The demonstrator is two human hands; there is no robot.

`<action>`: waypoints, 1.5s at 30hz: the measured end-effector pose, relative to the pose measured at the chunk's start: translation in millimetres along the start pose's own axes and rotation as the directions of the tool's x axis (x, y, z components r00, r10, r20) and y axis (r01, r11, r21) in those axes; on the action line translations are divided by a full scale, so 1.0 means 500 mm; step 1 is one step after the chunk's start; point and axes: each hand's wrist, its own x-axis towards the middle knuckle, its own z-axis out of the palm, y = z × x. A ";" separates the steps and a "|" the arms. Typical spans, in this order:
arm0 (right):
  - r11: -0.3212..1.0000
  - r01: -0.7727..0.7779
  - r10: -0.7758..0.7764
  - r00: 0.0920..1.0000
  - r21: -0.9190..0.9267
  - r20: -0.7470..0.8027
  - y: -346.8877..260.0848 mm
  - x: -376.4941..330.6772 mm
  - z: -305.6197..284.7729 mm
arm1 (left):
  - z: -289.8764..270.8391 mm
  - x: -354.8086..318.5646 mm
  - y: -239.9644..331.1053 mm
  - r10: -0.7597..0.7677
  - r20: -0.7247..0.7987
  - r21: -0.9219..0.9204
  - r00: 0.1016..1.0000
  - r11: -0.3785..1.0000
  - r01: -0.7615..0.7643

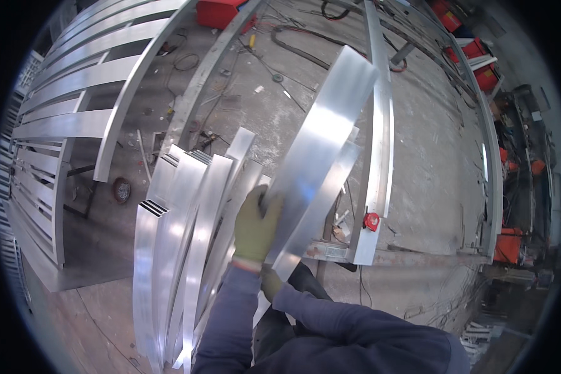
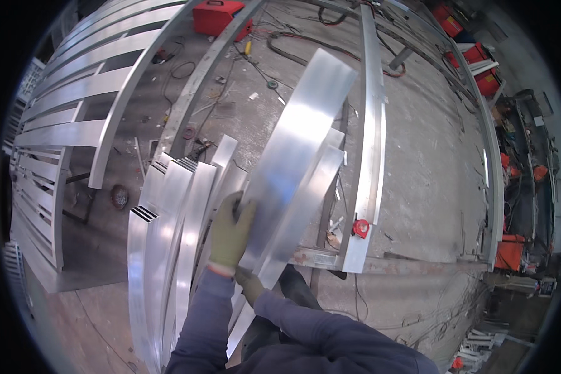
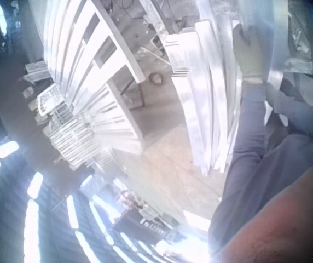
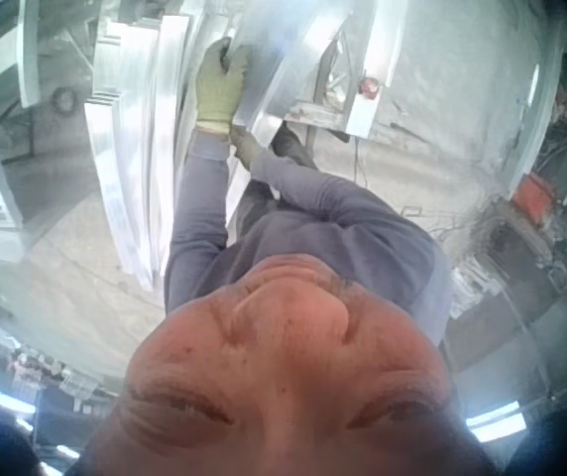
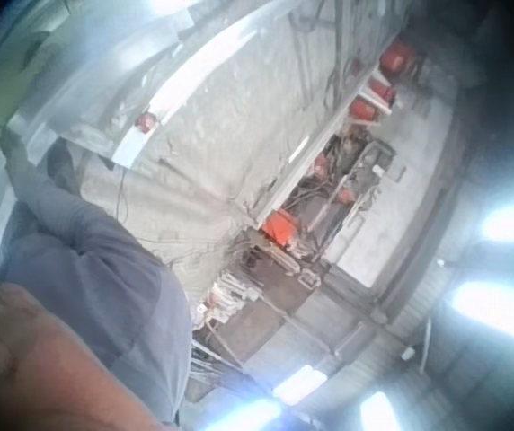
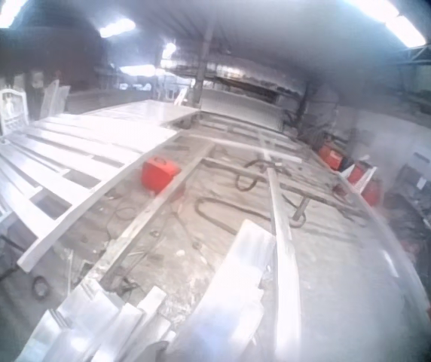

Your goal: The person walks through a workshop holding a cardboard sheet with handwritten notes, then picks up several long metal bars and aligns them on the floor to form a rectangular frame. The person adjusts the bars and positions a metal bracket at a corner joint.

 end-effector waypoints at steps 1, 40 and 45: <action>0.998 0.048 -0.045 0.997 0.036 -0.059 -0.023 0.006 -0.015 | -0.019 -0.033 -0.029 -0.088 0.041 -0.028 0.995 0.996 0.090; 0.981 0.184 -0.134 0.878 0.066 -0.459 -0.344 0.207 -0.232 | -0.508 -1.023 -0.184 -0.923 0.243 0.376 0.299 0.373 0.848; 0.928 0.366 -0.321 0.881 0.073 -0.347 -0.410 0.188 -0.188 | -0.426 -0.873 -0.178 -0.866 0.088 0.518 0.492 0.461 0.720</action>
